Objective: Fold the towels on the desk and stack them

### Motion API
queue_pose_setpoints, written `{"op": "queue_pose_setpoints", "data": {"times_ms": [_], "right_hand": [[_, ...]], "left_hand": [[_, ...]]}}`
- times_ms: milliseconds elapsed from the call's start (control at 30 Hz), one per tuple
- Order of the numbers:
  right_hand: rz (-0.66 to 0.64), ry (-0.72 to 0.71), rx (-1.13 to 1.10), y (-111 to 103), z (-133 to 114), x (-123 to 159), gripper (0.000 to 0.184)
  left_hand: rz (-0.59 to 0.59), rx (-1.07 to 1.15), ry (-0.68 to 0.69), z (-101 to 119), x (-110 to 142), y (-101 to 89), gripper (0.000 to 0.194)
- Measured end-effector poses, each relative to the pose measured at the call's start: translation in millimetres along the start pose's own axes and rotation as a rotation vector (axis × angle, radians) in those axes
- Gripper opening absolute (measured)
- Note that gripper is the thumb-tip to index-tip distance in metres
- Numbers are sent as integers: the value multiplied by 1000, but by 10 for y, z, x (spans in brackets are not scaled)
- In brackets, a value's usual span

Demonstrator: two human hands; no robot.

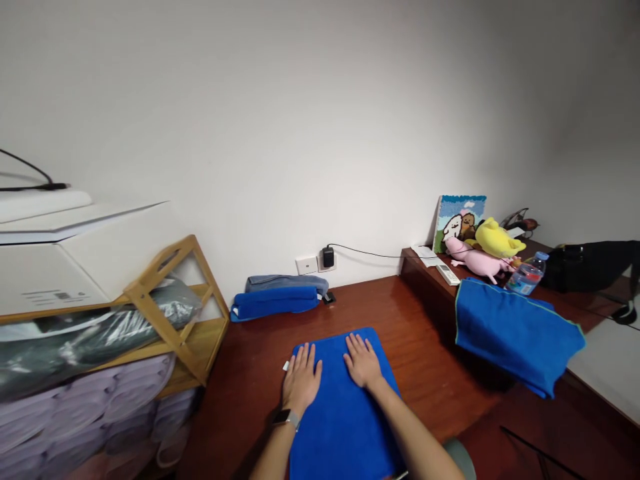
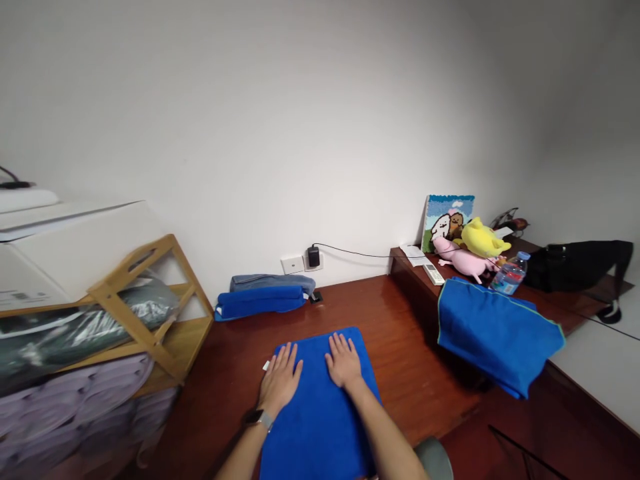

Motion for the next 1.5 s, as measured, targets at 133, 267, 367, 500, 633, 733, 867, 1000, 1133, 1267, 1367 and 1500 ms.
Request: {"op": "queue_pose_setpoints", "data": {"times_ms": [133,267,367,500,633,733,867,1000,1133,1267,1367,1500], "right_hand": [[-17,213,50,-407,406,13,64],[70,124,37,-404,200,316,62],[95,-92,-17,-49,-143,744,60],[78,-112,-30,178,-127,1195,59],[45,134,55,-213,337,1287,61],[44,274,98,-497,494,1323,63],[117,120,38,-364,94,1524,63],[93,-108,-69,19,-319,1841,60],[78,19,-73,-17,9,2047,63],[132,231,-29,-235,628,2166,64],[148,273,-49,-271,850,2156,65],[189,338,-183,-395,851,1815,68]], "left_hand": [[-18,2,-33,-349,53,-141,67],[108,32,109,72,389,-263,63],[174,51,228,618,861,-173,59],[157,45,216,786,1336,6,58],[167,32,141,337,1422,-30,62],[221,12,95,109,1429,-145,63],[272,24,148,358,1566,-269,62],[166,60,239,685,1762,-244,59],[97,74,166,455,1880,-179,61],[74,108,69,32,1988,-82,64],[68,175,8,-193,2055,13,67],[111,265,-142,-427,1856,-83,71]]}}
Point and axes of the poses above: each hand's wrist, its own x-axis away from the middle knuckle, its own y-axis out of the palm, z = x × y, the point moved 5 cm from there along -x, towards the middle knuckle, and after that the axes turned 7 degrees about -x, right-handed, at the moved point
